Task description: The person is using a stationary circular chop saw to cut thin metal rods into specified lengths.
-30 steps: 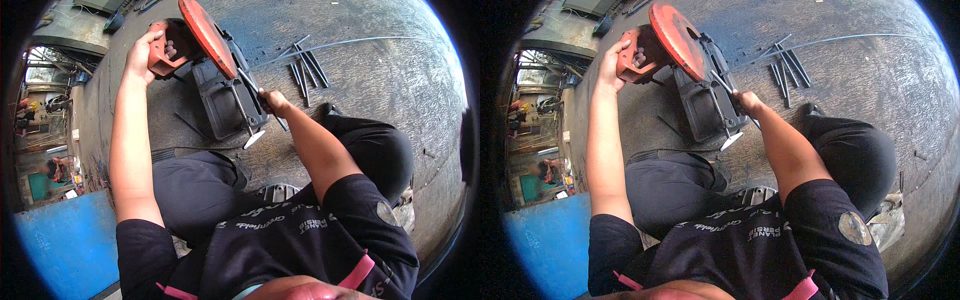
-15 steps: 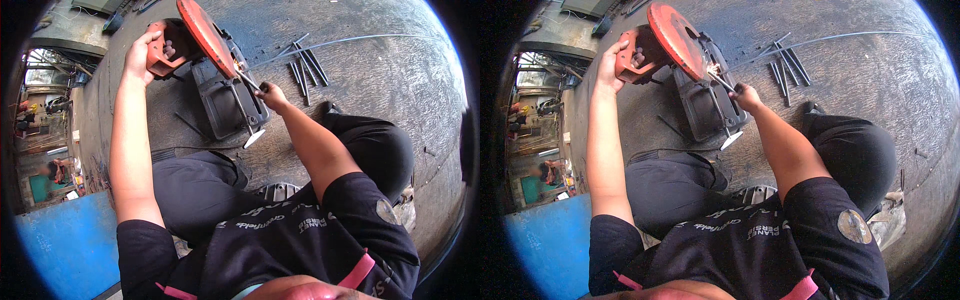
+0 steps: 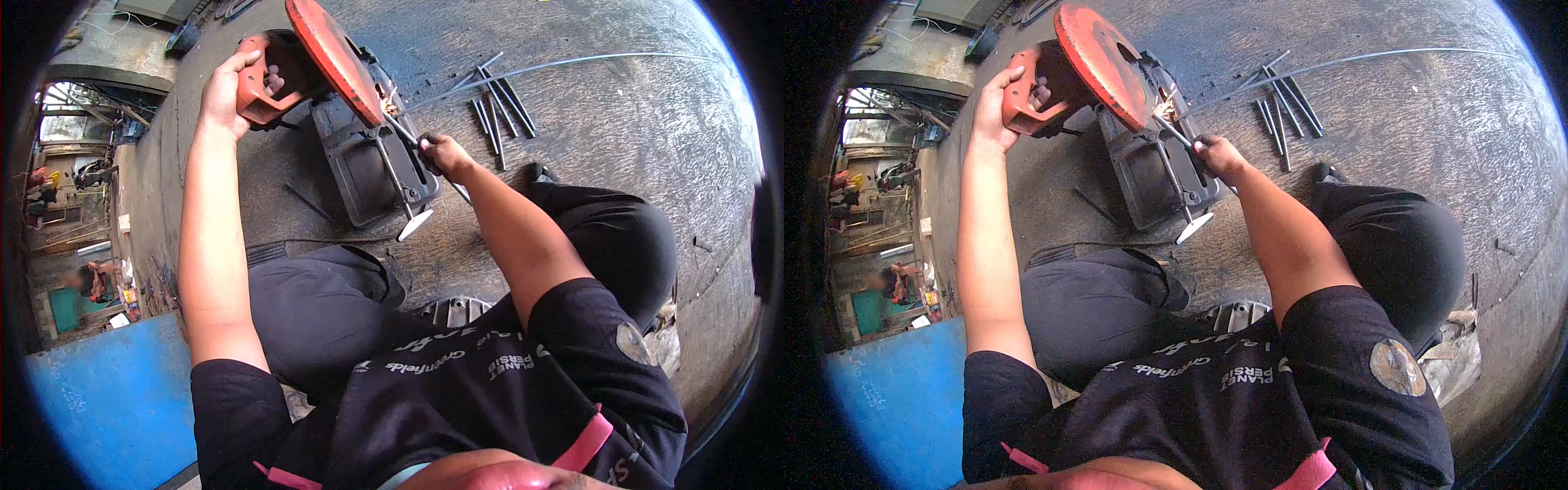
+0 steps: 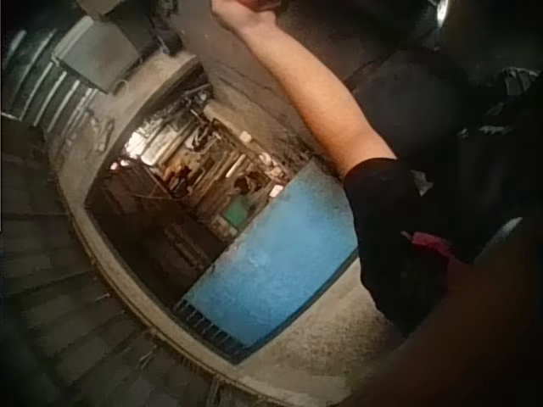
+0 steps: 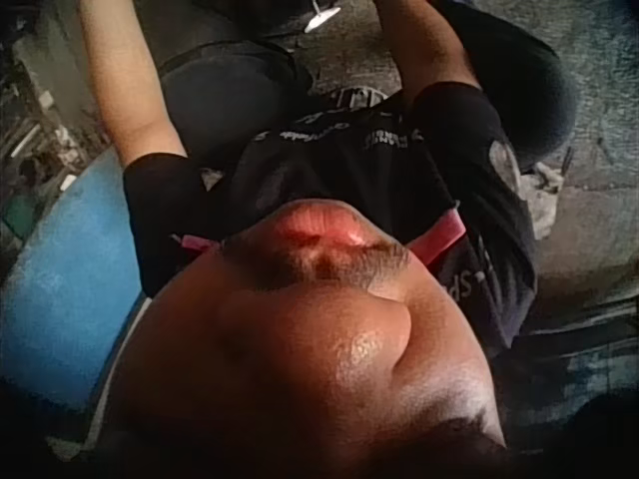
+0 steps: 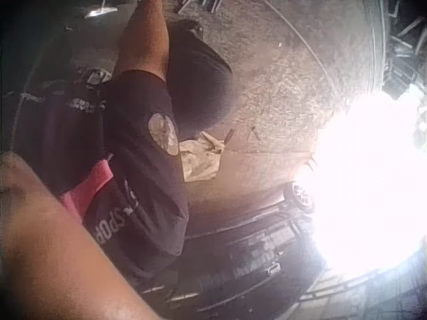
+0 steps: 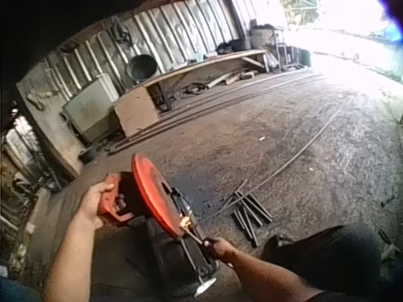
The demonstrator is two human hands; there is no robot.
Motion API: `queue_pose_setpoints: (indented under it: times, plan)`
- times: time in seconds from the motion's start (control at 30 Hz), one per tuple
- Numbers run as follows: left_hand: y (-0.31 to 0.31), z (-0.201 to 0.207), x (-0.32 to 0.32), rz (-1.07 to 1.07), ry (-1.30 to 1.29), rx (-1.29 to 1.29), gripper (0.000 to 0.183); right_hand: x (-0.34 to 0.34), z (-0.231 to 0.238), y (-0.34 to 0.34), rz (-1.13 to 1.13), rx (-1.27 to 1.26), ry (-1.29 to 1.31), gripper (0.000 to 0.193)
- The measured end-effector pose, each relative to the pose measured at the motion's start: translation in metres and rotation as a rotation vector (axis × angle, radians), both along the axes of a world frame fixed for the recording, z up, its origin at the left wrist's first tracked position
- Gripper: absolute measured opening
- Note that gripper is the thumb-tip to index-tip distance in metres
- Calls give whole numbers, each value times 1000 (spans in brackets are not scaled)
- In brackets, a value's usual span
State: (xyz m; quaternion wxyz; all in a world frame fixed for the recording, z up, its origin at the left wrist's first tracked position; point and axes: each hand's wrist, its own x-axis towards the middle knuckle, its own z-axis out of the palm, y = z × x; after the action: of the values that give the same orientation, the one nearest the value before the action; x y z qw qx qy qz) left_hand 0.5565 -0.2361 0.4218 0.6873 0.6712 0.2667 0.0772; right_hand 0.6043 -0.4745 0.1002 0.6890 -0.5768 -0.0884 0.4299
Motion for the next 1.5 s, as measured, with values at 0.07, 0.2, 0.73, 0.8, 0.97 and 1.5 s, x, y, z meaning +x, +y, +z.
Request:
queue_pose_setpoints:
  times: [0.07,0.2,0.73,0.8,0.97,1.5]
  plan:
    - [0,-1,0,-8,3,1,39,0,1,-2,41,67,137,13]
    - [1,-2,1,16,-3,-11,38,2,-1,-2,42,2,0,10]
    - [4,-3,0,13,4,-6,43,6,14,7,-132,-455,-544,31]
    - [5,-4,1,9,-2,-12,44,5,14,8,-126,-478,-565,31]
    - [4,-4,2,5,-17,-24,43,1,5,10,-177,-454,-636,32]
    - [3,-2,2,15,0,-32,40,1,9,5,-102,-337,-495,31]
